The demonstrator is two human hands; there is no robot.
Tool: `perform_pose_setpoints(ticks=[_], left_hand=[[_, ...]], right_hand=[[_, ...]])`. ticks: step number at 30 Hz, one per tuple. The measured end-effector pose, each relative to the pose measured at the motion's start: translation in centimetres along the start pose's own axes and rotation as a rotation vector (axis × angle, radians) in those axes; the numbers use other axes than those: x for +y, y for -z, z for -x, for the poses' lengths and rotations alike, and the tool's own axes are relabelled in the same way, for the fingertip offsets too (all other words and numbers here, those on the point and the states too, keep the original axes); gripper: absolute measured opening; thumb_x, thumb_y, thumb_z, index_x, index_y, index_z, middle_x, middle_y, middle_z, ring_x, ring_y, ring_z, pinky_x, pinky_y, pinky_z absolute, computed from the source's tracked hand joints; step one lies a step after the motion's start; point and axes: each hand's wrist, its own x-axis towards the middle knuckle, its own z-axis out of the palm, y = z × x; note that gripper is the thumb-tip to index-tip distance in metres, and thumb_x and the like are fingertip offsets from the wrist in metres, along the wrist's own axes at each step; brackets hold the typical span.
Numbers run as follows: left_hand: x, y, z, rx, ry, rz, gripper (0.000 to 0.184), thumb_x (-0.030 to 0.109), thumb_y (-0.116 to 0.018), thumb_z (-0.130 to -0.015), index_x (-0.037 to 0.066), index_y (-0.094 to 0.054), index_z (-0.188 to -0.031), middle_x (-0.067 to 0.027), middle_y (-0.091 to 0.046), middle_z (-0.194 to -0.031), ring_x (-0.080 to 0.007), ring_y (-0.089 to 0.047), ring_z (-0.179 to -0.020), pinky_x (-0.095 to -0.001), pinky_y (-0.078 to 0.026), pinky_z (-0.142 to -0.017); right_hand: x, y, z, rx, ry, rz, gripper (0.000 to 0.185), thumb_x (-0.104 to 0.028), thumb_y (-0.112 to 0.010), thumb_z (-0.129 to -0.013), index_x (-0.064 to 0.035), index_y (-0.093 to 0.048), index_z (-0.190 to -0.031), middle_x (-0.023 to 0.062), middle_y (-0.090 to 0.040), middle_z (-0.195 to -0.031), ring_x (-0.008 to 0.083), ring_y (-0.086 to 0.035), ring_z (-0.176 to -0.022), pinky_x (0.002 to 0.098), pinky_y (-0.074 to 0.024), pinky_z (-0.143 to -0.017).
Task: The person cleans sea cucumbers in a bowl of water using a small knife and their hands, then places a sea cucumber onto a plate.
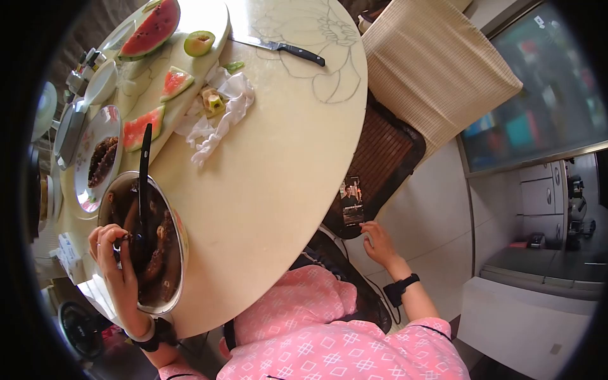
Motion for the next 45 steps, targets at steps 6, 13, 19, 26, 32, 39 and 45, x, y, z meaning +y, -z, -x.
perform_pose_setpoints(ticks=[6, 13, 19, 26, 32, 39, 45], left_hand=[[0.0, 0.0, 0.0, 0.009, -0.014, -0.022, 0.02, -0.007, -0.06, -0.089, 0.004, -0.057, -0.105, -0.0106, -0.061, -0.107, -0.0329, -0.054, -0.115, -0.0443, -0.035, -0.109], [0.1, 0.1, -0.1, 0.006, -0.031, 0.003, 0.023, -0.008, -0.061, -0.087, 0.003, -0.056, -0.107, -0.0117, -0.061, -0.105, -0.0343, -0.054, -0.113, -0.0454, -0.036, -0.107], [0.3, 0.2, -0.2, -0.008, -0.017, 0.001, 0.023, -0.009, -0.061, -0.086, 0.003, -0.057, -0.105, -0.0119, -0.062, -0.105, -0.0348, -0.054, -0.113, -0.0458, -0.036, -0.107], [0.2, 0.3, -0.2, -0.01, -0.006, 0.033, 0.024, -0.009, -0.062, -0.087, 0.004, -0.058, -0.107, -0.0111, -0.063, -0.107, -0.0341, -0.053, -0.115, -0.0459, -0.036, -0.107], [0.1, 0.3, -0.1, -0.015, -0.005, 0.023, 0.024, -0.008, -0.062, -0.087, 0.005, -0.059, -0.108, -0.0105, -0.063, -0.107, -0.0339, -0.053, -0.115, -0.0451, -0.035, -0.107], [0.1, 0.2, -0.1, -0.013, -0.027, 0.015, 0.022, -0.007, -0.062, -0.088, 0.005, -0.058, -0.107, -0.0107, -0.062, -0.107, -0.0344, -0.053, -0.114, -0.0455, -0.035, -0.107], [0.0, 0.2, -0.1, -0.026, -0.042, 0.019, 0.021, -0.007, -0.059, -0.089, 0.003, -0.057, -0.107, -0.0126, -0.06, -0.106, -0.035, -0.053, -0.113, -0.047, -0.035, -0.109]], right_hand=[[1.7, -0.9, -0.4, -0.189, 0.055, 0.064, 0.028, 0.003, -0.063, -0.083, -0.0073, -0.058, -0.109, 0.0126, -0.066, -0.122, 0.0369, -0.06, -0.116, 0.0462, -0.0484, -0.1], [1.5, -1.1, -0.1, -0.172, 0.132, 0.14, 0.028, -0.001, -0.065, -0.081, -0.0088, -0.06, -0.108, 0.0108, -0.066, -0.121, 0.0333, -0.061, -0.113, 0.0444, -0.0474, -0.098], [2.3, -1.4, -0.7, -0.174, 0.141, 0.153, 0.03, -0.002, -0.066, -0.078, -0.0088, -0.061, -0.107, 0.0119, -0.065, -0.121, 0.0339, -0.062, -0.112, 0.0453, -0.0472, -0.098], [3.6, -2.0, -3.4, -0.03, 0.141, 0.178, 0.036, -0.004, -0.068, -0.077, -0.0079, -0.058, -0.111, 0.0164, -0.061, -0.129, 0.0376, -0.057, -0.121, 0.0477, -0.0448, -0.102], [3.7, -1.8, -4.8, 0.079, 0.062, 0.132, 0.041, -0.005, -0.067, -0.081, -0.0056, -0.053, -0.12, 0.0212, -0.054, -0.14, 0.0416, -0.051, -0.13, 0.0498, -0.0423, -0.108], [3.1, -5.3, -4.7, 0.304, -0.316, -0.154, 0.052, -0.02, -0.08, -0.084, -0.0044, -0.049, -0.123, 0.0209, -0.049, -0.14, 0.0402, -0.049, -0.131, 0.0497, -0.0425, -0.109], [3.9, -8.2, -5.6, 0.347, -0.338, 0.042, 0.081, -0.038, -0.094, -0.069, -0.0027, -0.045, -0.123, 0.0257, -0.045, -0.14, 0.0426, -0.044, -0.134, 0.0532, -0.04, -0.11]])
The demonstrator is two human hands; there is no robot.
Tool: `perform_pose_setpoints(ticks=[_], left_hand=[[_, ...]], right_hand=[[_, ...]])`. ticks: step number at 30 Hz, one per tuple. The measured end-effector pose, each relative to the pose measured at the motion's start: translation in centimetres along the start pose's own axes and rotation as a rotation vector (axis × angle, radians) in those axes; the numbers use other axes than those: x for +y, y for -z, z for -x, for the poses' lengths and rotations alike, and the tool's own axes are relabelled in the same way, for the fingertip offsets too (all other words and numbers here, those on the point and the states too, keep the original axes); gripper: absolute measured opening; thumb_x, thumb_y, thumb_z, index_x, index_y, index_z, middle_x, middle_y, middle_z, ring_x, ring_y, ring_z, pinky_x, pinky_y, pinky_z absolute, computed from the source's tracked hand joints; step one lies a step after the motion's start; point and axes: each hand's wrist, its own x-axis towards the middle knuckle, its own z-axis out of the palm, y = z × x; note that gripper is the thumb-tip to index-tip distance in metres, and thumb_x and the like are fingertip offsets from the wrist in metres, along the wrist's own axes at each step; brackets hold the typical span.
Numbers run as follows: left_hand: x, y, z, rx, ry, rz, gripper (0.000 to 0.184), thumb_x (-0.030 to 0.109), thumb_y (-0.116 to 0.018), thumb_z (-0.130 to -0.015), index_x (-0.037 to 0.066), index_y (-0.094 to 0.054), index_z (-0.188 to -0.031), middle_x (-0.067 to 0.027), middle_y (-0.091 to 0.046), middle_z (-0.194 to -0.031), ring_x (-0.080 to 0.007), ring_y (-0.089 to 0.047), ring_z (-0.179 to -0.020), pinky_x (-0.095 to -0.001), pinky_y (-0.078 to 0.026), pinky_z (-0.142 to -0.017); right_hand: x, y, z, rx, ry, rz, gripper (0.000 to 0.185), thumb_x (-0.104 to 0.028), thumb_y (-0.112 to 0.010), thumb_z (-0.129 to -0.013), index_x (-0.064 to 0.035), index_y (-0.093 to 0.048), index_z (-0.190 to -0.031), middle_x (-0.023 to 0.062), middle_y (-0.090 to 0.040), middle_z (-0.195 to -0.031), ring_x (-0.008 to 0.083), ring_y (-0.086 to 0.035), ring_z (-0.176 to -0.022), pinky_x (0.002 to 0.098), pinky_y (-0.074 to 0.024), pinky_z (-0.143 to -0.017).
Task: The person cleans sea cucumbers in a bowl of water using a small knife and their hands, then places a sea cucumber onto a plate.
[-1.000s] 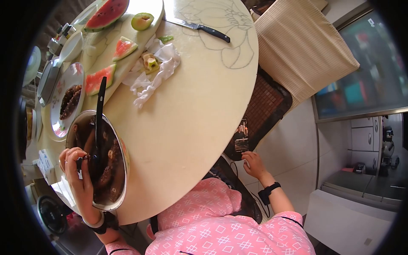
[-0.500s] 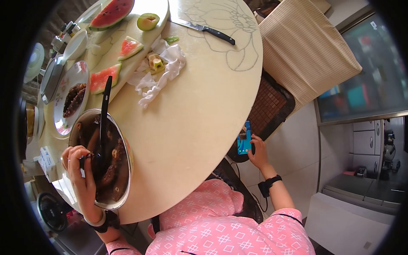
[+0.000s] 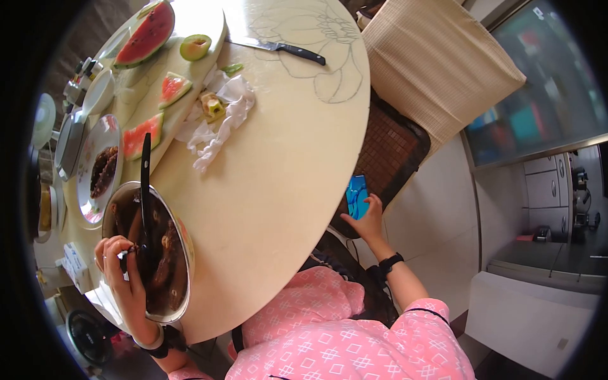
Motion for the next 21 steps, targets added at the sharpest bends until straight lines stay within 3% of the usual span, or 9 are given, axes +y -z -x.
perform_pose_setpoints(ticks=[2, 7, 9, 12, 15, 19, 21], left_hand=[[0.0, 0.0, 0.0, -0.007, 0.01, -0.007, 0.02, -0.007, -0.058, -0.089, 0.003, -0.057, -0.107, -0.0131, -0.06, -0.105, -0.0355, -0.053, -0.112, -0.0478, -0.035, -0.11], [-0.3, 0.0, 0.0, -0.011, -0.009, -0.011, 0.021, -0.008, -0.058, -0.09, 0.002, -0.056, -0.108, -0.0131, -0.06, -0.105, -0.0361, -0.053, -0.112, -0.0487, -0.035, -0.11], [-0.4, 0.0, 0.1, -0.014, -0.018, -0.008, 0.022, -0.008, -0.058, -0.09, 0.002, -0.056, -0.109, -0.0132, -0.06, -0.106, -0.0364, -0.053, -0.111, -0.0488, -0.035, -0.11], [-0.4, 0.0, 0.1, -0.017, -0.023, -0.009, 0.024, -0.008, -0.058, -0.089, 0.002, -0.055, -0.11, -0.0135, -0.06, -0.106, -0.0369, -0.053, -0.112, -0.0488, -0.035, -0.109], [-0.3, 0.0, 0.2, -0.003, -0.017, -0.006, 0.025, -0.009, -0.058, -0.089, 0.002, -0.055, -0.111, -0.0137, -0.06, -0.107, -0.0373, -0.052, -0.114, -0.0488, -0.035, -0.109], [-0.4, 0.0, 0.2, -0.014, -0.008, -0.002, 0.026, -0.009, -0.058, -0.089, 0.002, -0.055, -0.112, -0.0138, -0.06, -0.107, -0.0374, -0.052, -0.114, -0.0489, -0.035, -0.109], [-0.4, 0.0, 0.2, -0.014, -0.011, -0.004, 0.025, -0.009, -0.058, -0.089, 0.002, -0.055, -0.112, -0.0139, -0.06, -0.108, -0.0375, -0.052, -0.114, -0.0489, -0.035, -0.109]], right_hand=[[-0.6, -0.4, 0.2, -0.019, 0.071, 0.199, 0.084, -0.038, -0.095, -0.066, -0.003, -0.044, -0.122, 0.0276, -0.045, -0.139, 0.0446, -0.042, -0.136, 0.054, -0.0374, -0.112], [-0.2, -1.0, 0.1, 0.046, 0.04, 0.165, 0.079, -0.034, -0.095, -0.067, -0.0028, -0.045, -0.12, 0.0279, -0.045, -0.139, 0.046, -0.041, -0.136, 0.0537, -0.0368, -0.111], [0.3, -1.6, -0.7, 0.16, 0.061, 0.098, 0.075, -0.029, -0.093, -0.07, -0.0017, -0.046, -0.12, 0.0247, -0.046, -0.134, 0.0413, -0.047, -0.127, 0.0494, -0.0409, -0.106], [1.4, -1.8, -1.8, 0.18, -0.085, -0.079, 0.071, -0.025, -0.092, -0.071, -0.001, -0.047, -0.121, 0.0202, -0.048, -0.127, 0.034, -0.05, -0.114, 0.0441, -0.0448, -0.099], [1.9, -1.6, -2.0, 0.181, -0.041, -0.058, 0.07, -0.023, -0.091, -0.072, -0.001, -0.047, -0.122, 0.0167, -0.048, -0.122, 0.029, -0.05, -0.105, 0.0419, -0.0457, -0.095], [2.3, -1.2, -1.8, 0.174, 0.024, 0.01, 0.065, -0.02, -0.088, -0.076, -0.0018, -0.048, -0.123, 0.0157, -0.048, -0.123, 0.0271, -0.054, -0.106, 0.0392, -0.0503, -0.089], [3.1, -1.1, -1.8, 0.143, -0.23, -0.282, 0.058, -0.016, -0.085, -0.08, -0.0021, -0.048, -0.124, 0.0134, -0.049, -0.123, 0.0237, -0.058, -0.105, 0.0336, -0.0543, -0.08]])
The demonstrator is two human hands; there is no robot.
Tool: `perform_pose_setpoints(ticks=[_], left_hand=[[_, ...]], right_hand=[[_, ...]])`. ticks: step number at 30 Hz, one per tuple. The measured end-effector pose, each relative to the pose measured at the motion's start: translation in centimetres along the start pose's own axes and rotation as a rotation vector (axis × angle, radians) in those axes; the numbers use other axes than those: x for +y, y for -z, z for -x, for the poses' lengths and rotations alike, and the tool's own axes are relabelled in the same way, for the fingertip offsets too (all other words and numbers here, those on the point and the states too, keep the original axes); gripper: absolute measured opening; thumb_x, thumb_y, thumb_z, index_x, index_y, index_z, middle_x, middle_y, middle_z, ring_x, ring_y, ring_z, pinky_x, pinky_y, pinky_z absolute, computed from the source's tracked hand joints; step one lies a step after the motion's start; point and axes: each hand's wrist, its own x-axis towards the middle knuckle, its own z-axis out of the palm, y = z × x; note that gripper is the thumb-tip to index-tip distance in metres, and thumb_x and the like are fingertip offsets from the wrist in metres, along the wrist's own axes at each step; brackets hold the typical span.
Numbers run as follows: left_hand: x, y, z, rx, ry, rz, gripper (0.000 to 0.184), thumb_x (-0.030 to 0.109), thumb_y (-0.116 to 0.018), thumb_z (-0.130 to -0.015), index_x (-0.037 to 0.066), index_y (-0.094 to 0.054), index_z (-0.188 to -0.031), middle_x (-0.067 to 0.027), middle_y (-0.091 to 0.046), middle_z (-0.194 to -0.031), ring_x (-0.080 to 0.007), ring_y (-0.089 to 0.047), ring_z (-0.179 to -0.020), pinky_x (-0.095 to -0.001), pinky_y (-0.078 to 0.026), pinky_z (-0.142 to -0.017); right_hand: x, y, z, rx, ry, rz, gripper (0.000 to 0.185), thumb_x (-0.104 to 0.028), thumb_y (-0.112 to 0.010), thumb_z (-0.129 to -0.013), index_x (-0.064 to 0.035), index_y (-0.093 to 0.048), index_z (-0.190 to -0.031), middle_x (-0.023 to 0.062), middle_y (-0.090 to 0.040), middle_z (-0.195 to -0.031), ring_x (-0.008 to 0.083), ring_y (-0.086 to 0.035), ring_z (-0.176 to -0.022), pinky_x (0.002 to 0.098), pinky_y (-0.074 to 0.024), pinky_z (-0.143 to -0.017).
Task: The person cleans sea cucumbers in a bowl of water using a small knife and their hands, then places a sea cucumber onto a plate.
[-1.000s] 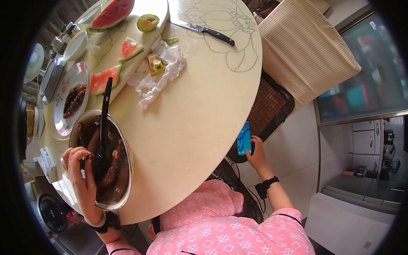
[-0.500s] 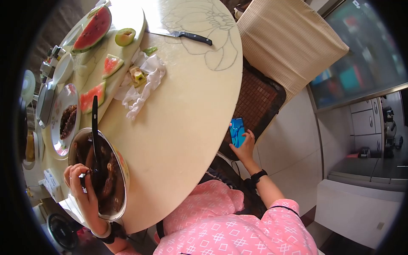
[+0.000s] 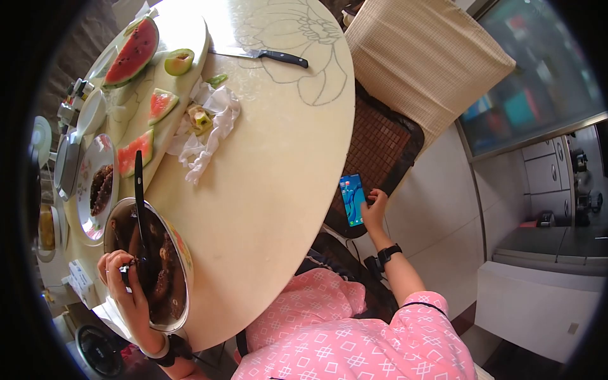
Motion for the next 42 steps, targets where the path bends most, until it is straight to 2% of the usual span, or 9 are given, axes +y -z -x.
perform_pose_setpoints(ticks=[4, 7, 10, 12, 16, 24, 37, 39, 42], left_hand=[[0.1, 0.1, 0.0, -0.003, 0.011, -0.007, 0.024, -0.008, -0.058, -0.09, 0.002, -0.056, -0.111, -0.0138, -0.06, -0.108, -0.0376, -0.052, -0.115, -0.049, -0.034, -0.11], [0.2, 0.1, 0.0, -0.002, 0.016, -0.002, 0.022, -0.007, -0.058, -0.09, 0.002, -0.056, -0.11, -0.0138, -0.06, -0.108, -0.0377, -0.052, -0.115, -0.0491, -0.034, -0.11], [0.2, 0.0, 0.0, -0.004, 0.025, 0.008, 0.022, -0.007, -0.058, -0.09, 0.002, -0.056, -0.11, -0.0137, -0.06, -0.108, -0.0377, -0.052, -0.116, -0.0494, -0.034, -0.111], [0.1, 0.1, 0.0, -0.01, 0.031, 0.013, 0.022, -0.007, -0.058, -0.09, 0.002, -0.056, -0.11, -0.0137, -0.061, -0.108, -0.0377, -0.052, -0.116, -0.0495, -0.034, -0.111], [0.2, 0.1, -0.1, -0.008, 0.029, 0.009, 0.022, -0.007, -0.058, -0.09, 0.003, -0.057, -0.11, -0.0133, -0.061, -0.108, -0.0372, -0.053, -0.115, -0.0493, -0.034, -0.111], [0.6, 0.3, -0.3, -0.008, 0.057, 0.014, 0.021, -0.006, -0.059, -0.089, 0.004, -0.057, -0.107, -0.012, -0.061, -0.107, -0.0355, -0.052, -0.115, -0.0484, -0.034, -0.11], [1.2, 0.3, -0.5, 0.032, 0.067, 0.006, 0.023, -0.003, -0.064, -0.086, 0.009, -0.059, -0.105, -0.0069, -0.063, -0.106, -0.0326, -0.054, -0.112, -0.0461, -0.034, -0.102], [1.6, 0.3, -0.6, 0.027, 0.073, 0.008, 0.023, -0.007, -0.064, -0.086, 0.006, -0.059, -0.105, -0.0091, -0.063, -0.106, -0.0326, -0.054, -0.112, -0.0435, -0.036, -0.105], [1.8, 0.4, -0.9, 0.023, 0.085, 0.031, 0.022, -0.006, -0.065, -0.086, 0.007, -0.06, -0.103, -0.0085, -0.064, -0.105, -0.0331, -0.055, -0.113, -0.0432, -0.036, -0.103]], right_hand=[[0.4, 0.5, -0.3, 0.021, -0.063, -0.082, 0.054, -0.014, -0.082, -0.084, -0.0023, -0.049, -0.125, 0.012, -0.049, -0.123, 0.0211, -0.06, -0.105, 0.0286, -0.0555, -0.072], [-1.1, 0.6, 0.3, -0.013, -0.087, -0.018, 0.06, -0.019, -0.086, -0.082, -0.0012, -0.048, -0.125, 0.0124, -0.05, -0.12, 0.0233, -0.06, -0.107, 0.0337, -0.0551, -0.08], [-2.8, 0.2, 1.1, -0.043, 0.046, 0.222, 0.074, -0.031, -0.092, -0.075, -0.0009, -0.048, -0.125, 0.0158, -0.053, -0.12, 0.028, -0.06, -0.109, 0.0404, -0.0527, -0.088], [-3.4, -0.2, 1.6, -0.094, 0.088, 0.341, 0.087, -0.039, -0.097, -0.064, -0.0015, -0.048, -0.125, 0.019, -0.055, -0.122, 0.0345, -0.057, -0.113, 0.0467, -0.0471, -0.097], [-2.4, -1.2, 2.0, -0.038, 0.212, 0.431, 0.09, -0.038, -0.098, -0.059, -0.003, -0.049, -0.126, 0.02, -0.055, -0.125, 0.0381, -0.054, -0.117, 0.0485, -0.0443, -0.101], [-3.0, -2.2, 2.1, 0.005, 0.129, 0.426, 0.083, -0.027, -0.093, -0.059, -0.006, -0.049, -0.127, 0.0177, -0.057, -0.124, 0.039, -0.052, -0.119, 0.0498, -0.0431, -0.102], [-3.1, -3.8, -0.9, -0.157, 0.014, 0.38, 0.073, -0.036, -0.091, -0.068, -0.0051, -0.053, -0.123, 0.0193, -0.06, -0.118, 0.0407, -0.056, -0.114, 0.0526, -0.0468, -0.095], [-3.1, -4.2, -1.1, -0.143, 0.025, 0.402, 0.07, -0.036, -0.09, -0.071, -0.0027, -0.055, -0.121, 0.0204, -0.062, -0.116, 0.0402, -0.059, -0.111, 0.0505, -0.0488, -0.094], [1.7, -4.9, -2.5, -0.115, 0.13, 0.096, 0.058, -0.026, -0.087, -0.076, 0.0015, -0.056, -0.117, 0.0226, -0.064, -0.114, 0.0346, -0.066, -0.106, 0.0416, -0.0505, -0.094]])
